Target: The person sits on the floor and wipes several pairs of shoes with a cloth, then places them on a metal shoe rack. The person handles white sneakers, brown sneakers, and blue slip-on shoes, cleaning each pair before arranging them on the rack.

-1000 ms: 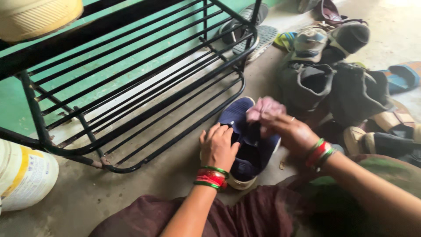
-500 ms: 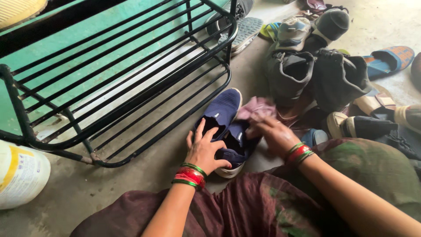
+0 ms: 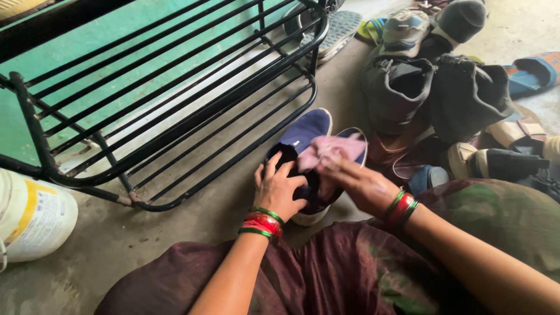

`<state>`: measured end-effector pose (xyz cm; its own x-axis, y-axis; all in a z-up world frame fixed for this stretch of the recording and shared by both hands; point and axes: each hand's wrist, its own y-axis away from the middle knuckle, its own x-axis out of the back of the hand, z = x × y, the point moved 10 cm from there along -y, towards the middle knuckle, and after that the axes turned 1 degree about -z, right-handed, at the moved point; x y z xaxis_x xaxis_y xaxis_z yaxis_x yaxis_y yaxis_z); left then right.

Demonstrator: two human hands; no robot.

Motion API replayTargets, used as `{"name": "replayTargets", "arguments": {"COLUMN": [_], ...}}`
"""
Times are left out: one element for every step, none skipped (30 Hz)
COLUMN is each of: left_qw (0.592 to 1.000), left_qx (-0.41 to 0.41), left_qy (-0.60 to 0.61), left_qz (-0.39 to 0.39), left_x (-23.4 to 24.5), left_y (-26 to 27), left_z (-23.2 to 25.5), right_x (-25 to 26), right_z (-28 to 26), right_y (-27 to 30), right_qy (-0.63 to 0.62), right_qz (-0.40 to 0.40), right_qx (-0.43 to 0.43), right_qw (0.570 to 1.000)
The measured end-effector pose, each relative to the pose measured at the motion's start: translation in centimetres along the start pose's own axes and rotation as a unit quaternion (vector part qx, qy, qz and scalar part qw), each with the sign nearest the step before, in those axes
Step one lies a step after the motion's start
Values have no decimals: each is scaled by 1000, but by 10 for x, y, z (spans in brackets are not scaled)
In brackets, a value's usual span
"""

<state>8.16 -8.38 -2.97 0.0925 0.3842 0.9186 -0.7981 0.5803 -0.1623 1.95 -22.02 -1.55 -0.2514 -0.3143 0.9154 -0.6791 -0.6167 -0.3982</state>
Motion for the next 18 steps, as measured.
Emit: {"name": "replayTargets", "arguments": {"left_qw": [1000, 999, 998, 997, 995, 993, 990, 987, 983, 981, 978, 973, 965, 956, 946, 939, 932, 923], "left_qx": [-5, -11, -17, -10, -3, 5, 12, 19, 28, 64, 97, 129, 139, 150, 162, 171, 179, 186], "left_qy": [-7, -13, -20, -12, -4, 4, 8, 11, 12, 38, 62, 87, 89, 91, 96, 123, 150, 177], "left_qz": [20, 41, 61, 80, 98, 116, 137, 158, 181, 180, 176, 172, 204, 237, 263, 271, 278, 285], "left_x": [4, 8, 13, 19, 26, 34, 42, 52, 62, 66, 67, 67, 73, 76, 72, 61, 50, 37], "left_y": [0, 0, 0, 0, 2, 4, 6, 8, 11, 13, 14, 15, 17, 20, 26, 28, 27, 27], "left_z": [-1, 0, 2, 2, 3, 3, 6, 8, 8, 4, -1, -7, -11, -17, -23, -32, -44, -56], "right_x": [5, 8, 8, 4, -1, -6, -9, -11, -10, -5, -2, 6, 15, 24, 22, 19, 15, 15], "right_z": [-11, -18, -18, -15, -13, 8, 30, 49, 60, 70, 75, 55, 32, 11, -3, -18, -30, -39], "right_y": [-2, -3, -4, -6, -5, -3, 1, 5, 8, 14, 16, 3, -5, -12, -14, -14, -13, -10], "right_qy": [-51, -102, -91, -80, -69, -68, -63, -58, -60, -63, -66, -40, -11, 19, -5, -29, -52, -46], "right_qz": [12, 24, 24, 23, 22, 20, 16, 12, 9, 7, 6, 26, 45, 65, 46, 27, 9, 15], "right_qx": [15, 30, 41, 52, 63, -16, -92, -168, -215, -263, -312, -234, -156, -77, -37, 3, 43, 82], "right_qw": [999, 994, 995, 995, 995, 997, 994, 984, 975, 963, 948, 971, 987, 995, 998, 999, 998, 995]}}
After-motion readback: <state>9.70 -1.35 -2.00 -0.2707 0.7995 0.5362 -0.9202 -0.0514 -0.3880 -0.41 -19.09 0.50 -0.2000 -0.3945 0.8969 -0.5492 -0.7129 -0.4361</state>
